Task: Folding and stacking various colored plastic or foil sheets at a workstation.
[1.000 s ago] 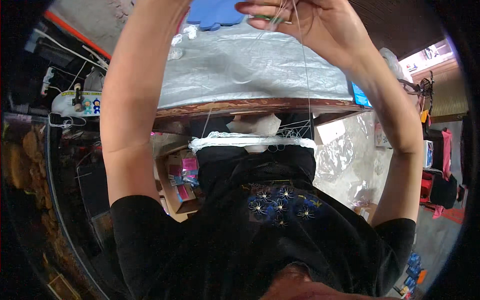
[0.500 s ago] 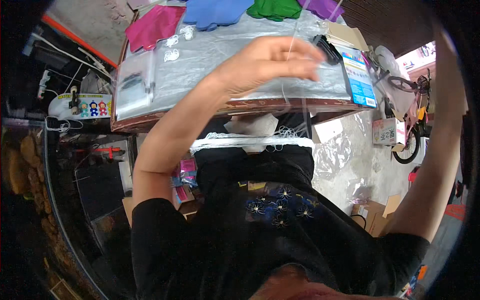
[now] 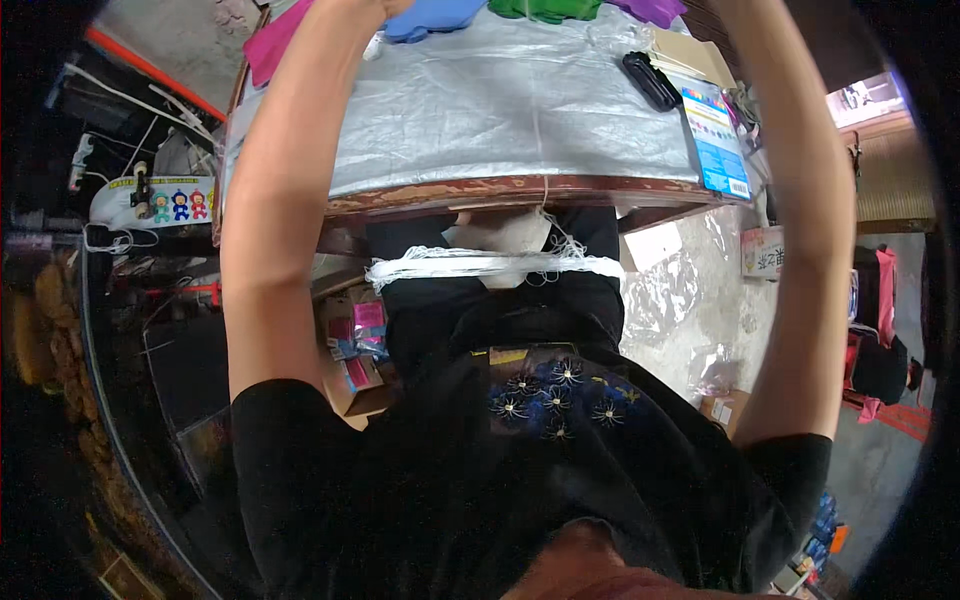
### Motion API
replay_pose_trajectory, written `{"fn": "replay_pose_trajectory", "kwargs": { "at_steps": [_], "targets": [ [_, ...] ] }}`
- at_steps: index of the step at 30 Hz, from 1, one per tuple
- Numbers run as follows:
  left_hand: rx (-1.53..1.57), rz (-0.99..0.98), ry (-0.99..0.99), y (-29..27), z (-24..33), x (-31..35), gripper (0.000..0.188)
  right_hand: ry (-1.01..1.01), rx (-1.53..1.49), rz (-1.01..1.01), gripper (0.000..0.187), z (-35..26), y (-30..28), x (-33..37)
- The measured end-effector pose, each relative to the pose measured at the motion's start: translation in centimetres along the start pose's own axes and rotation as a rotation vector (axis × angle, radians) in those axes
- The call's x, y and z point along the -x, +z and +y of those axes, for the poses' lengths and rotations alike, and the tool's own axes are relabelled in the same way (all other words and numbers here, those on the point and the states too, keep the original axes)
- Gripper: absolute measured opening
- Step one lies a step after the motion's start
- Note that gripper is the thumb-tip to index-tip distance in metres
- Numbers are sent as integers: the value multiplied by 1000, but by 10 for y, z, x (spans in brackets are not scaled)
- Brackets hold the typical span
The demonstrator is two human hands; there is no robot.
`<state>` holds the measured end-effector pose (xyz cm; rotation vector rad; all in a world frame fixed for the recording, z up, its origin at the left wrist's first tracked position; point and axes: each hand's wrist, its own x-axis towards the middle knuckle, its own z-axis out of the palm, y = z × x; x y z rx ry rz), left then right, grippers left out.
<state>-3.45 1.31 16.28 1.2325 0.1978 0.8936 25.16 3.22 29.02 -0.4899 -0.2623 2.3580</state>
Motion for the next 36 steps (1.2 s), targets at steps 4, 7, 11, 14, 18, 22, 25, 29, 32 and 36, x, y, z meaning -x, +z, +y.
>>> {"fn": "replay_pose_trajectory", "kwargs": {
  "at_steps": [4, 7, 11, 14, 18, 22, 25, 29, 32, 36],
  "targets": [
    [-631, 498, 265, 2, -24, 5, 19, -500, 2190, 369, 39, 55, -91, -35],
    [-1557, 382, 78, -83, -77, 60, 48, -468, 2176, 181, 41, 101, -180, -54],
    [-1516, 355, -131, -14, -102, 100, 62, -717, 2409, 307, 52, 118, -236, -6],
    [-1446, 221, -127, 13, -118, 109, 63, -486, 2236, 581, 55, 111, -247, 15],
    [-1861, 742, 42, -17, -167, 101, 69, -439, 2091, 554, 54, 132, -257, 10],
    [-1603, 448, -138, -37, -166, 63, 74, -637, 1930, 517, 51, 145, -270, -34],
    [-1296, 473, -190, -20, -175, 53, 77, -588, 1910, 511, 47, 158, -260, -60],
    [-1081, 542, -148, -13, -178, 50, 79, -753, 1797, 479, 40, 172, -252, -89],
    [-1016, 598, -119, -7, -170, 54, 78, -820, 1725, 461, 36, 179, -246, -93],
    [-871, 641, -103, 1, -152, 77, 74, -824, 1686, 450, 31, 193, -231, -84]
  ]
}}
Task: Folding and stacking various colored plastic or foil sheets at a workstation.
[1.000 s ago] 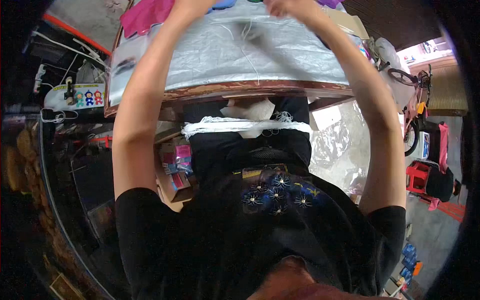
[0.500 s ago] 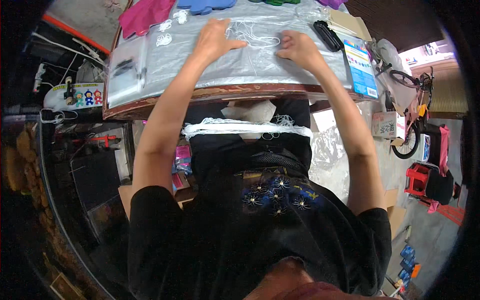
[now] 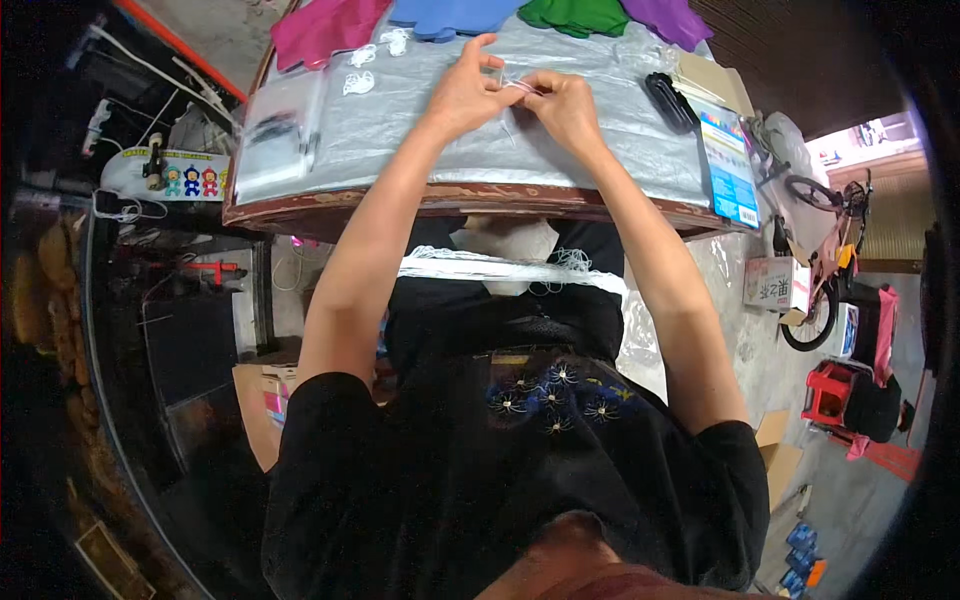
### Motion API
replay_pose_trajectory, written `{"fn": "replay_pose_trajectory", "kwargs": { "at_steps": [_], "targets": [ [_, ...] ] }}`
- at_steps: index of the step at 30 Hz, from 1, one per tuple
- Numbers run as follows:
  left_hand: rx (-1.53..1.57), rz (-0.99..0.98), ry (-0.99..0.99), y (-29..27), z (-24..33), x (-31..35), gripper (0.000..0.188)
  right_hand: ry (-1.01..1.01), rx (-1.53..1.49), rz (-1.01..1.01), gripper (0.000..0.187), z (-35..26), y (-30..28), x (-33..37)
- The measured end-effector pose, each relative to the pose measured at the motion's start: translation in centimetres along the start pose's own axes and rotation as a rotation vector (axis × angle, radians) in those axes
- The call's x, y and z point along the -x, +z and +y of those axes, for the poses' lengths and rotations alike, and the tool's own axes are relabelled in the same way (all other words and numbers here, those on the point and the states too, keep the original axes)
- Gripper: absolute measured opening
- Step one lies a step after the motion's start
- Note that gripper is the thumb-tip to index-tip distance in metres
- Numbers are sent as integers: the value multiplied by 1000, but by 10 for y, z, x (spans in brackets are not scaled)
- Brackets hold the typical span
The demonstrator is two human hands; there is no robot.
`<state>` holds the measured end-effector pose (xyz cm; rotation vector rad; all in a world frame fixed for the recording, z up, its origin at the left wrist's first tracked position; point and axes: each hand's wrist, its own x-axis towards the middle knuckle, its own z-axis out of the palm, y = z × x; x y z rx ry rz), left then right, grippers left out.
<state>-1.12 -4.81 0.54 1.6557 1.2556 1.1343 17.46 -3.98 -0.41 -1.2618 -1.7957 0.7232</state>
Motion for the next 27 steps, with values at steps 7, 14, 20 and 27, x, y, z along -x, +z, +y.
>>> {"fn": "replay_pose_trajectory", "kwargs": {
  "at_steps": [7, 14, 20, 27],
  "targets": [
    [411, 181, -51, -10, 11, 41, 78, 93, -775, -80, 20, -65, -38, 28],
    [1562, -225, -429, 9, 58, 66, 94, -651, 350, 101, 21, -97, -13, 63],
    [1450, -217, -252, 17, 59, 73, 78, -551, 213, -92, 22, -111, -12, 83],
    [1225, -48, -263, 22, 71, 91, 80, -247, -27, 95, 20, -119, -7, 91]
  ]
}}
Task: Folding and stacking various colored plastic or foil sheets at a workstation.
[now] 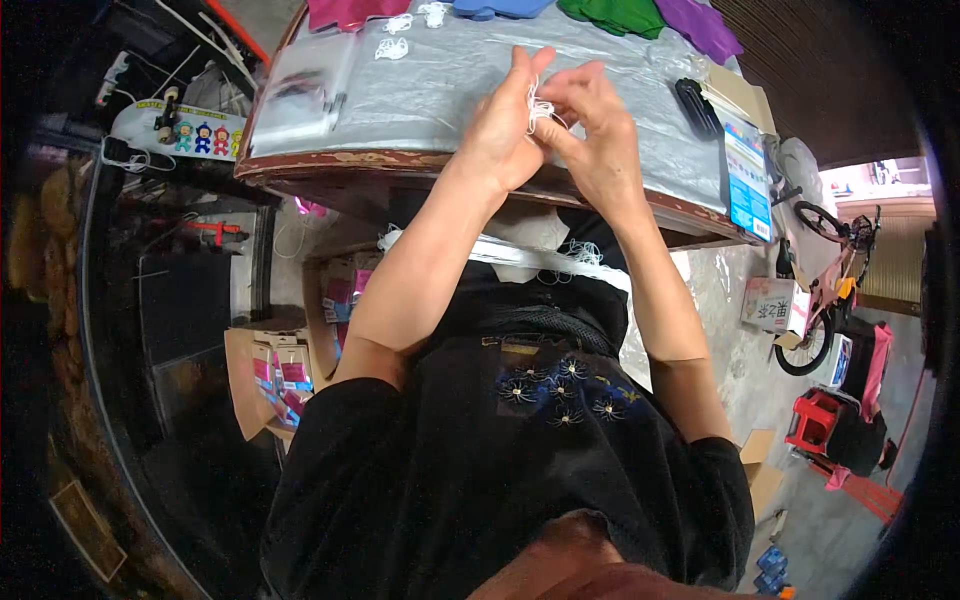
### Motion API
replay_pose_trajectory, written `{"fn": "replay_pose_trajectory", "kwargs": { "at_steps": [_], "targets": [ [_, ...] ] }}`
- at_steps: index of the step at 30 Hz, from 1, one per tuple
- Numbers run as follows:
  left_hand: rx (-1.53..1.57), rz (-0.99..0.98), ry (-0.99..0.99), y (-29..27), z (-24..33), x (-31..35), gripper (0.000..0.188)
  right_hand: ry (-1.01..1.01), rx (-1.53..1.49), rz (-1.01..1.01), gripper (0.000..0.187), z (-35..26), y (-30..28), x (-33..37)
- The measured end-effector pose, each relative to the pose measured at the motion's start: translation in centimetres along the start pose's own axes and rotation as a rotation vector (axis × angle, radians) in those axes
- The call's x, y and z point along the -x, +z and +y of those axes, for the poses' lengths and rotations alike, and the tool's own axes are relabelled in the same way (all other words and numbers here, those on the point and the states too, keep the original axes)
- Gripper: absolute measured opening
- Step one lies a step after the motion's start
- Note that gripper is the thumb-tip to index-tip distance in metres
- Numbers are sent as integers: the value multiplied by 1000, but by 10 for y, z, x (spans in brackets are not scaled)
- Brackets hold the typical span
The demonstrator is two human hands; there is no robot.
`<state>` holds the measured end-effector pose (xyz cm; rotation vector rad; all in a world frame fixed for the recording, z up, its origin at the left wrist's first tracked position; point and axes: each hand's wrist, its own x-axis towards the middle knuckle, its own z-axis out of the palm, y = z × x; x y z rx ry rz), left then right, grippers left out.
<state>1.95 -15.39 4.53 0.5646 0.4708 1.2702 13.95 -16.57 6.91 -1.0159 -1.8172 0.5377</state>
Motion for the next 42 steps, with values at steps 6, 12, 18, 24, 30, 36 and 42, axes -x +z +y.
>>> {"fn": "replay_pose_trajectory", "kwargs": {
  "at_steps": [6, 12, 18, 24, 30, 36, 42],
  "targets": [
    [100, 85, -37, -4, 0, 4, 86, -328, 48, 92, 18, 22, 7, 2],
    [242, 45, -158, -8, 0, -4, 75, -541, 341, -24, 24, 19, -10, -5],
    [8, -136, 21, -4, -18, -16, 70, 15, -380, 154, 41, -5, -16, -9],
    [113, -161, 21, 31, -29, 11, 84, -133, 273, 104, 61, 41, 20, -20],
    [339, -127, 35, 13, -4, 26, 91, -238, 179, -104, 66, 14, 22, 7],
    [89, -247, 243, -8, -26, 44, 95, -508, 55, -175, 55, -16, 54, 38],
    [188, -309, 213, 3, -56, 47, 96, -708, -455, 243, 70, -21, 96, 30]
  ]
}}
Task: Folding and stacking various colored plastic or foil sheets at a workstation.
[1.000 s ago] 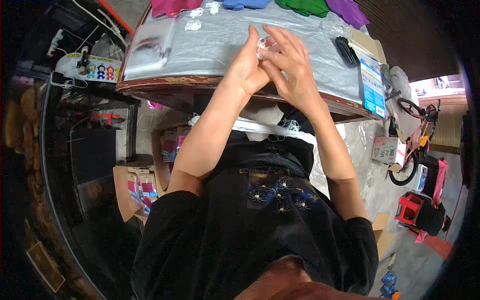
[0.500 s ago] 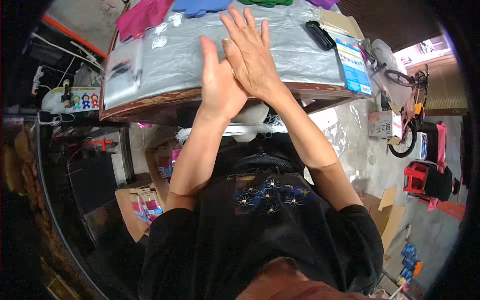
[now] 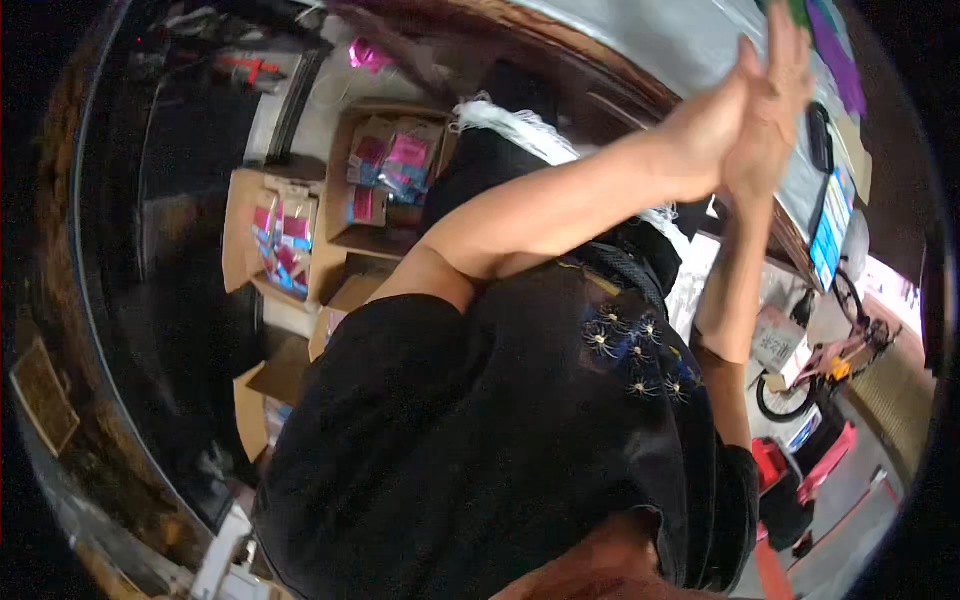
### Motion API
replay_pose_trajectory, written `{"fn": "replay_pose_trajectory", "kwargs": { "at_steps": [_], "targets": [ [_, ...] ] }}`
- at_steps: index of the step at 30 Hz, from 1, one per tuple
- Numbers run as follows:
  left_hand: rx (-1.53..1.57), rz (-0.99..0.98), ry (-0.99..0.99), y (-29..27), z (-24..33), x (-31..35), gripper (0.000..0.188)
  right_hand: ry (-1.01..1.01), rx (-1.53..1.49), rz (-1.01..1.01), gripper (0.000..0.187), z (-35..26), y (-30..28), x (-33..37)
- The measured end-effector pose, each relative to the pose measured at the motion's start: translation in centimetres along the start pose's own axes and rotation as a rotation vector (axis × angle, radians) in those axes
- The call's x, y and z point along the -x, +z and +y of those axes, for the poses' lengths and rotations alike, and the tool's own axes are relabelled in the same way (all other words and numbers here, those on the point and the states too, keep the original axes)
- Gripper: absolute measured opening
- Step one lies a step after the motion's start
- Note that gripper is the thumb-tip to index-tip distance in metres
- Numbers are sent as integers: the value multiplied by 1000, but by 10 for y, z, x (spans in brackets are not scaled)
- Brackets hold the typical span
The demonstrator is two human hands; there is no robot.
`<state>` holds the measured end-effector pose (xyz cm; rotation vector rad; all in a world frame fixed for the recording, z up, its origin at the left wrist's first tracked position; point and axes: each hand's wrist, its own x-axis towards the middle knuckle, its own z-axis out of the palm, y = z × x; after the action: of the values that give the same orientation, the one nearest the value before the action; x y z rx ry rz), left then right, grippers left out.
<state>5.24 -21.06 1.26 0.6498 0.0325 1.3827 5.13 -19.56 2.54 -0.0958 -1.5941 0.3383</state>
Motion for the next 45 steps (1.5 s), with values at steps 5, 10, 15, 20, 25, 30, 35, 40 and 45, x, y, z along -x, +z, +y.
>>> {"fn": "replay_pose_trajectory", "kwargs": {
  "at_steps": [5, 10, 15, 20, 25, 30, 35, 40, 45],
  "targets": [
    [19, 46, 164, 3, -4, 19, 91, 233, 175, -313, 82, -44, 6, -7],
    [-126, 31, 188, 23, 11, -13, 76, 344, 415, -505, 91, -7, -80, -32],
    [-53, -48, 124, 15, 2, -26, 64, 345, 547, -371, 68, 25, -102, -42],
    [-672, 149, 172, -33, 21, -63, 61, 503, 369, -412, 69, 33, -153, -31],
    [-1979, 154, 402, -104, 89, -151, 59, 808, 473, -265, 59, 27, -229, -7],
    [-2607, 186, 414, -155, 94, -158, 59, 905, 498, -275, 54, 30, -241, -9],
    [-2628, 328, 482, -118, 100, -174, 49, 973, 422, -211, 49, 33, -262, -10],
    [-2658, 295, 206, -134, 183, -193, 22, 975, 411, -254, 42, 28, -262, -15],
    [-2925, -27, 203, -191, 233, -209, 22, 1024, 326, -183, 38, 38, -249, -21]
  ]
}}
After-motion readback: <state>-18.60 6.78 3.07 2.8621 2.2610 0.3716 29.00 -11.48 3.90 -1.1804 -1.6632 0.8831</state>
